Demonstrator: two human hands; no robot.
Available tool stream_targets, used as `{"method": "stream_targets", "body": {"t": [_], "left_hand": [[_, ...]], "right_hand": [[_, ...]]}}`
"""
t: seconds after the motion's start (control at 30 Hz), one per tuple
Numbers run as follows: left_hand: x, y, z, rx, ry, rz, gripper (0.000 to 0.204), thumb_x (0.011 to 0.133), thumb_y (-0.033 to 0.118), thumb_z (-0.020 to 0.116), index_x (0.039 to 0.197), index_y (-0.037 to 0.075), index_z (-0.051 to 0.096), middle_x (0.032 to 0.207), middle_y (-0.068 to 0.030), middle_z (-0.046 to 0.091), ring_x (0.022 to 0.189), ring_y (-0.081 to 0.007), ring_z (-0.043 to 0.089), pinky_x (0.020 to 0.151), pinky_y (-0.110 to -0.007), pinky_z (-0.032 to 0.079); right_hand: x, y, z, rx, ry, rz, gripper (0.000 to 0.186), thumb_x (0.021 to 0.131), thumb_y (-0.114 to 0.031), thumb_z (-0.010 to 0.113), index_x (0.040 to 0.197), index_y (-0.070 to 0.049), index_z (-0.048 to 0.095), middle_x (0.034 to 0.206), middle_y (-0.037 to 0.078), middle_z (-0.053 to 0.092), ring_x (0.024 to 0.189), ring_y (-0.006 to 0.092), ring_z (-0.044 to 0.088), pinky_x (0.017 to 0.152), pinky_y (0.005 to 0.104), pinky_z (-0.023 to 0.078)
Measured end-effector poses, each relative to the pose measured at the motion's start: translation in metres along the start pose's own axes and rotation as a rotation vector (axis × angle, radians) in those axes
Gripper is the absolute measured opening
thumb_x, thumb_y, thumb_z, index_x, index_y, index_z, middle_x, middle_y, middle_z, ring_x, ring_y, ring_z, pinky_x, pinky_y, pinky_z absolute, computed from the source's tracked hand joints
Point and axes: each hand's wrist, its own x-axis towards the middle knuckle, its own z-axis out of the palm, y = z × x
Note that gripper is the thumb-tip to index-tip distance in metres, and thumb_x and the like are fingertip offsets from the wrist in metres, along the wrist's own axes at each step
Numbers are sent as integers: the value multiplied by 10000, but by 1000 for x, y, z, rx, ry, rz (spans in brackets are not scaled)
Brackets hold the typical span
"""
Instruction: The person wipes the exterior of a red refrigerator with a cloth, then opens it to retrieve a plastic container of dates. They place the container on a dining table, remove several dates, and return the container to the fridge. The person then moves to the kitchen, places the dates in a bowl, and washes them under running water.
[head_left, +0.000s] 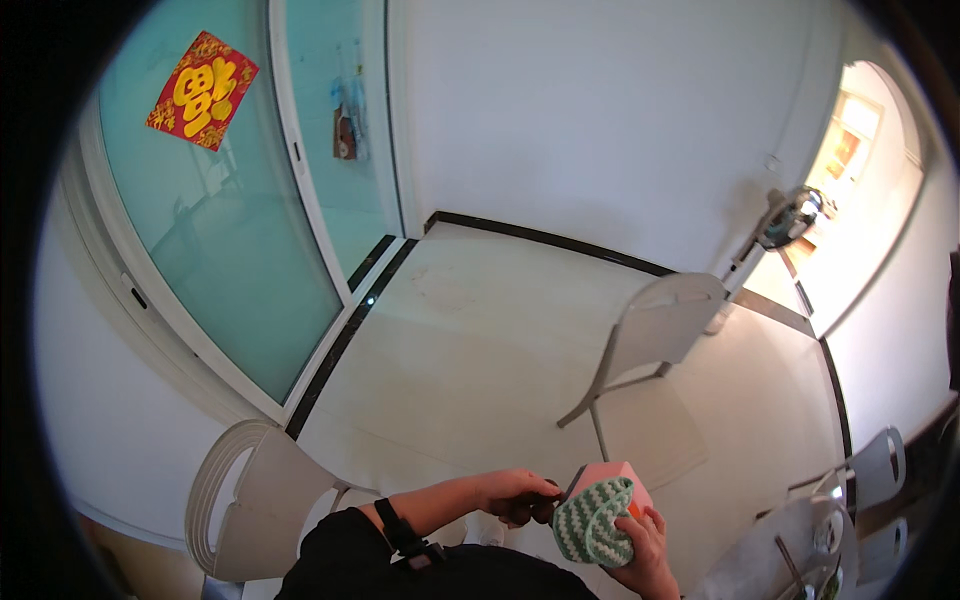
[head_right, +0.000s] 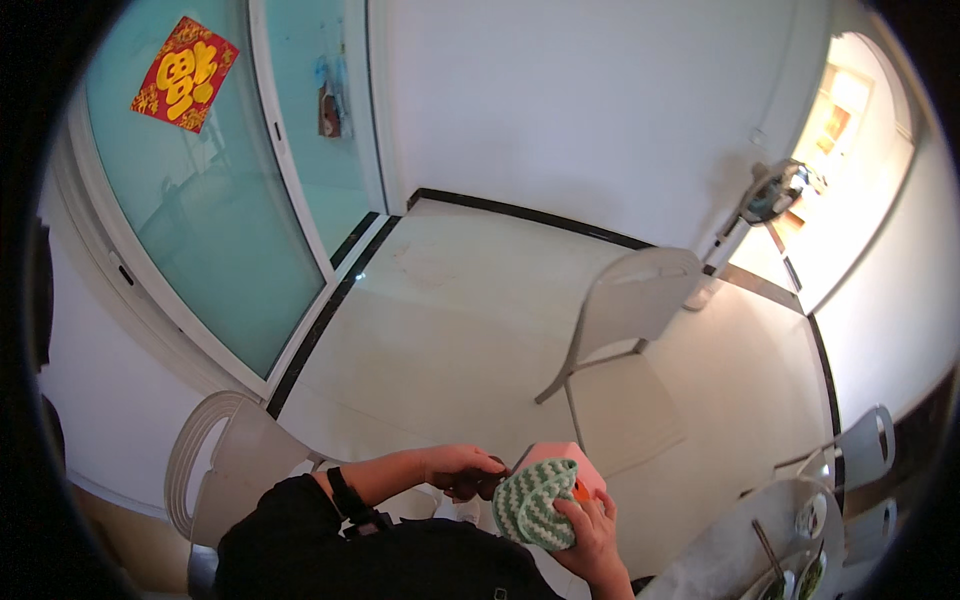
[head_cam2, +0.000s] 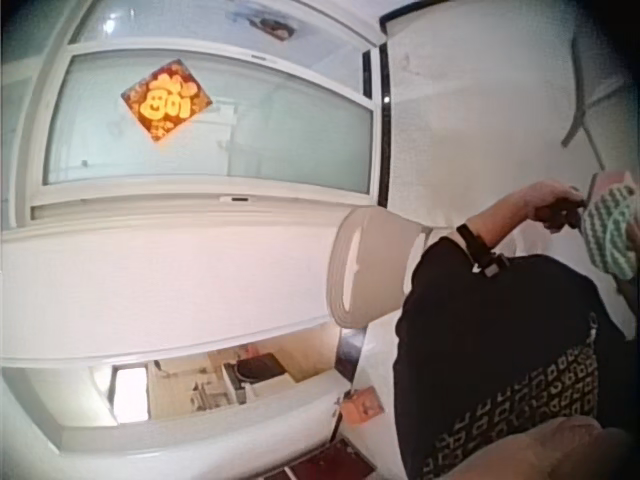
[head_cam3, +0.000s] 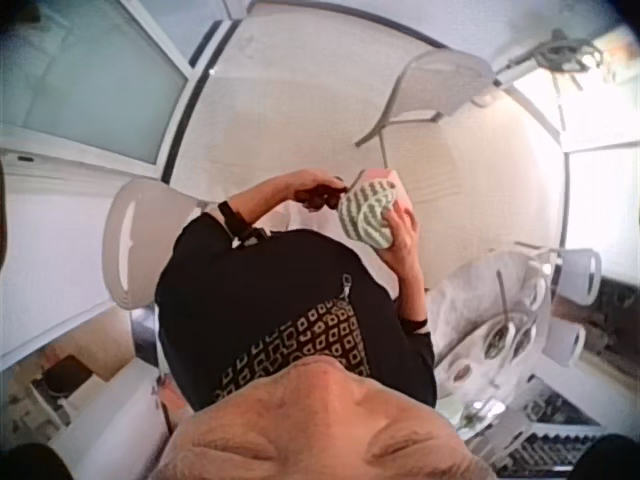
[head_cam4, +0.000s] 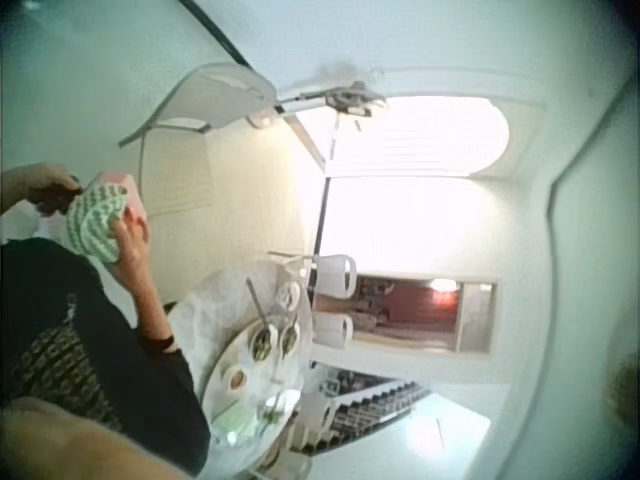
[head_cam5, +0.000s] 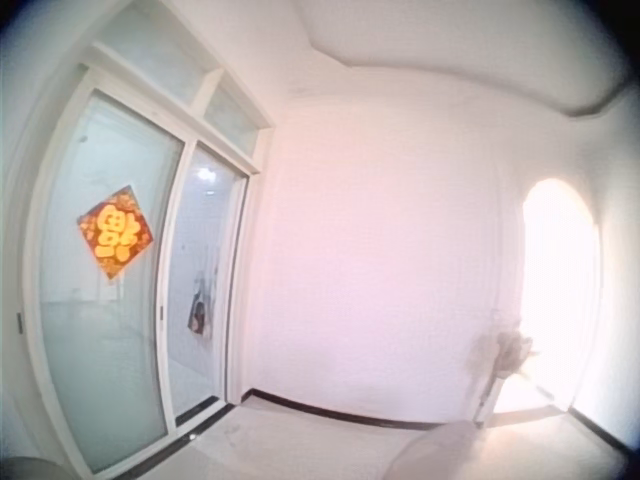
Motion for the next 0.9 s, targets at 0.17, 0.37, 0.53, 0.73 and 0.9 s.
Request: {"method": "stream_targets", "body": {"t": [0.17, 0.37, 0.53, 0.73, 0.9], "left_hand": [[-31, 43, -62, -99, 206, 94, 336, 843, 289, 505, 1045, 27, 560, 660, -90, 544, 368, -150, 422, 324, -254, 305], [-61, 100, -149, -274, 358, 293, 325, 836, 231, 518, 1054, -7, 553, 664, -129, 568, 369, -171, 440, 338, -285, 337], [-81, 191, -219, -305, 468, 437, 274, 841, 227, 522, 980, -7, 557, 630, -111, 546, 367, -163, 448, 327, -273, 331], [-115, 266, -286, -404, 549, 474, 273, 851, 253, 521, 968, 7, 541, 611, -88, 514, 350, -127, 404, 332, -264, 338], [-155, 301, -344, -485, 652, 521, 252, 848, 223, 526, 926, -15, 538, 604, -105, 535, 360, -172, 447, 317, -270, 320]], "right_hand": [[111, 26, 39, 23, -119, -178, 538, 557, -198, 771, 1009, -90, 500, 871, 67, 572, 828, 255, 552, 886, 434, 348], [266, 61, 98, 111, -271, -386, 518, 609, -234, 722, 1079, -156, 519, 842, 38, 541, 795, 216, 554, 854, 417, 357], [409, 91, 144, 163, -250, -516, 578, 589, -251, 742, 1104, -139, 506, 846, 52, 549, 775, 225, 555, 802, 389, 380], [541, 106, 194, 275, -373, -563, 680, 539, -323, 785, 1102, -88, 485, 837, 60, 563, 761, 251, 556, 767, 384, 390], [627, 100, 260, 384, -427, -646, 639, 574, -286, 761, 1129, -121, 490, 859, 49, 561, 776, 235, 557, 729, 367, 396]]}}
